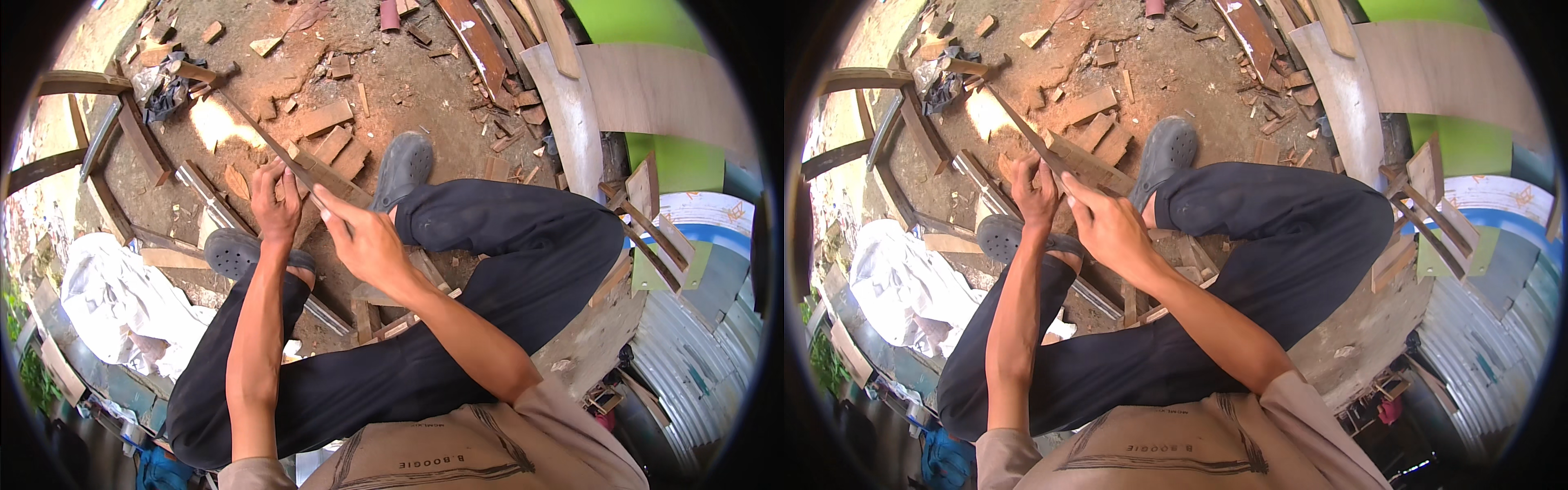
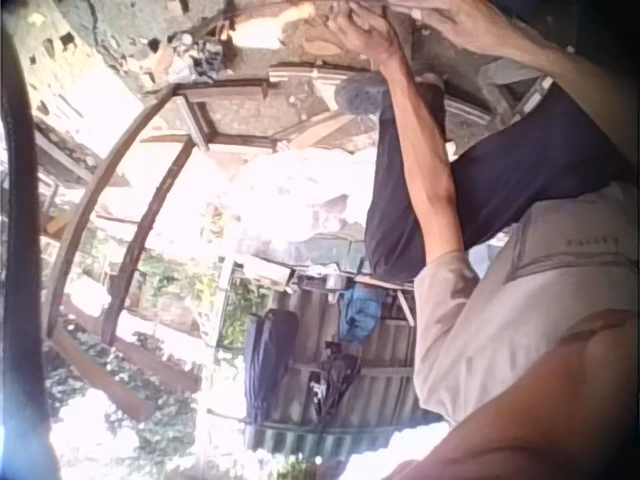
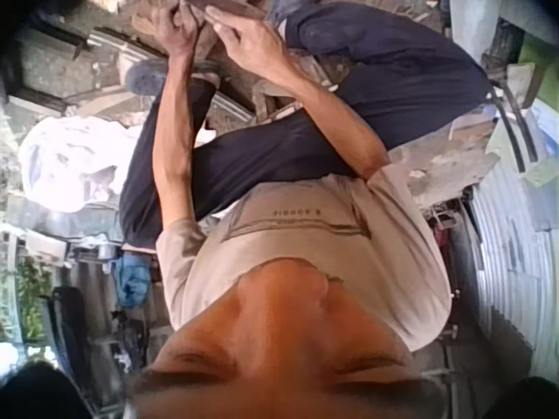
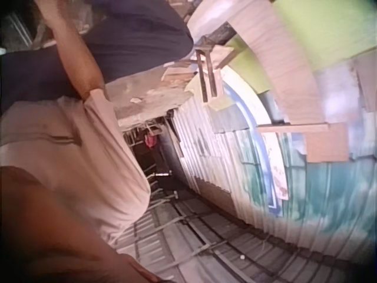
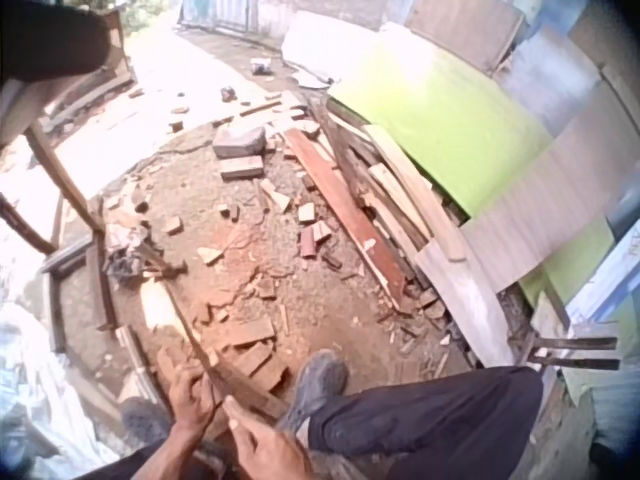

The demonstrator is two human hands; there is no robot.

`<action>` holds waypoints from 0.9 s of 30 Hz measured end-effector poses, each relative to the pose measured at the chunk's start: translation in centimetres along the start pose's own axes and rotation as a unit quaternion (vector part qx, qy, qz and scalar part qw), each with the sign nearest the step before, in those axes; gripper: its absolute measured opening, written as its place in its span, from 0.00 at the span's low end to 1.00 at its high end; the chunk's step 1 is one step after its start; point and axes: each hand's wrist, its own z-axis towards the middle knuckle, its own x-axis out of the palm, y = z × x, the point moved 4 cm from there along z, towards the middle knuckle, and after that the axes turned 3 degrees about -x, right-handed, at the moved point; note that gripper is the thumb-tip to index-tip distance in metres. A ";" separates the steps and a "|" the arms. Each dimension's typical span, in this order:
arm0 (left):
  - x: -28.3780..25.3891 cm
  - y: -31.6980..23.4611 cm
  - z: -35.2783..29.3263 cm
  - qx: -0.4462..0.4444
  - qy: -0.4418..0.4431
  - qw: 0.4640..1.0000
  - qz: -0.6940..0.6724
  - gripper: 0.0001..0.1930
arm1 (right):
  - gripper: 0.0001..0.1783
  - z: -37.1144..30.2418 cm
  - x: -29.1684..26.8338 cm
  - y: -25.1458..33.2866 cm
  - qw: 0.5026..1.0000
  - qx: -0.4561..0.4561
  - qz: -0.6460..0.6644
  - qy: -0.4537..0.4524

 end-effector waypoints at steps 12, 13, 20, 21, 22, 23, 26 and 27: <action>0.8 -0.4 0.4 -0.024 -0.009 0.999 -0.023 0.05 | 0.21 3.7 0.6 -0.1 0.999 -0.031 -0.032 -0.001; 0.6 -0.2 0.3 -0.030 -0.002 0.999 -0.019 0.05 | 0.21 2.6 0.6 -0.4 0.999 -0.026 -0.027 0.000; 0.5 0.0 -0.1 0.005 -0.046 0.999 -0.018 0.05 | 0.21 -10.8 -6.3 -1.7 1.000 -0.002 -0.020 0.006; 0.7 0.2 -0.3 -0.010 -0.037 0.999 -0.015 0.05 | 0.20 -9.5 -5.7 -2.1 1.000 -0.008 -0.015 0.010; 0.7 0.6 -0.4 -0.026 -0.030 0.999 -0.013 0.05 | 0.20 -7.7 -4.7 -2.2 1.000 -0.014 -0.011 0.015; 1.0 0.5 -0.1 -0.039 -0.024 0.999 -0.016 0.04 | 0.21 -3.9 -3.0 -2.2 1.000 -0.024 0.008 0.009; 1.4 -0.7 1.0 -0.014 0.011 1.000 -0.021 0.04 | 0.21 4.3 0.6 -1.9 0.995 -0.073 0.068 -0.023; 1.0 -0.6 0.9 0.000 0.019 1.000 -0.013 0.05 | 0.21 3.2 0.8 -2.1 0.997 -0.053 0.062 -0.015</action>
